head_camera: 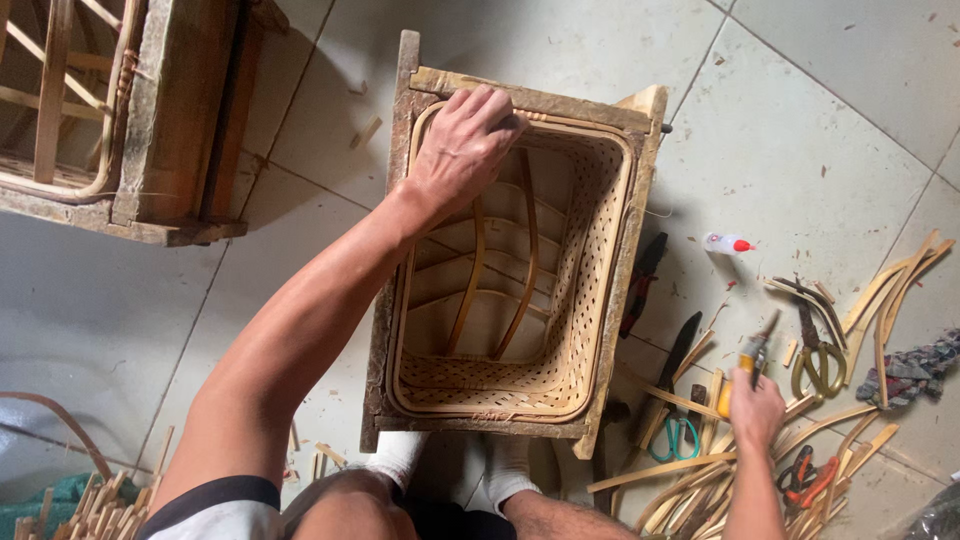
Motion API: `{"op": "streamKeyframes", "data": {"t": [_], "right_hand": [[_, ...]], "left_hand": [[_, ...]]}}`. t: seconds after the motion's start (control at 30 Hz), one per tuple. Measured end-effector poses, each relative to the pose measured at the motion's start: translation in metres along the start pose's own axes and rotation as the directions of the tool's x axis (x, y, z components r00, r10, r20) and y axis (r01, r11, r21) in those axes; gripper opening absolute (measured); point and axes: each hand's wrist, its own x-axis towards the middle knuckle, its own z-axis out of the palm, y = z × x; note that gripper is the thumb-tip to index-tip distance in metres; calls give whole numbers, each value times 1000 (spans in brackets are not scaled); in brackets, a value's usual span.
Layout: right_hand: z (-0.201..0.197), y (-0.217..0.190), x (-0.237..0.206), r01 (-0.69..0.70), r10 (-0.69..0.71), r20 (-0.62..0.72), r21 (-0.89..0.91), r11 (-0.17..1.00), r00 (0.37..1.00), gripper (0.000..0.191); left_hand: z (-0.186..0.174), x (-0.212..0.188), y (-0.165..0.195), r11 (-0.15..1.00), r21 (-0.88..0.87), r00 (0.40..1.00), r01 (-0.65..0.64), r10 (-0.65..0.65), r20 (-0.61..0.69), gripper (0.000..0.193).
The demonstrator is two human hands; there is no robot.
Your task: The person sits on the floor repairing a woven bamboo basket held in a wooden frame. They squeeze glue along the basket rim, trim and shape bamboo strips with a knife and pliers, tuck and press strips into the rim, and tap the rim with a hammer to seat the pieces.
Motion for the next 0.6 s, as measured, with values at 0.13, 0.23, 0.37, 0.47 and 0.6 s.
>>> {"op": "streamKeyframes", "data": {"t": [0.13, 0.23, 0.37, 0.47, 0.6], "right_hand": [[-12, 12, -22, -102, 67, 77, 752, 652, 995, 48], [-8, 21, -28, -35, 41, 7, 659, 751, 999, 54], [11, 21, -25, 31, -43, -149, -78, 996, 988, 66], [20, 9, -20, 106, -153, -205, -223, 969, 967, 78], [-6, -55, -30, 465, -511, -269, -219, 858, 817, 65]], "left_hand": [[2, -3, -1, 999, 9, 999, 33, -33, -10, 15], [2, 1, 0, 1000, 3, 1000, 28, -28, 0, 25], [2, 4, 2, 999, 17, 999, 38, -38, 18, 21], [5, 3, 0, 998, 35, 996, 58, -60, 63, 20], [6, 2, 1, 998, 10, 997, 65, -65, 46, 18]]}}
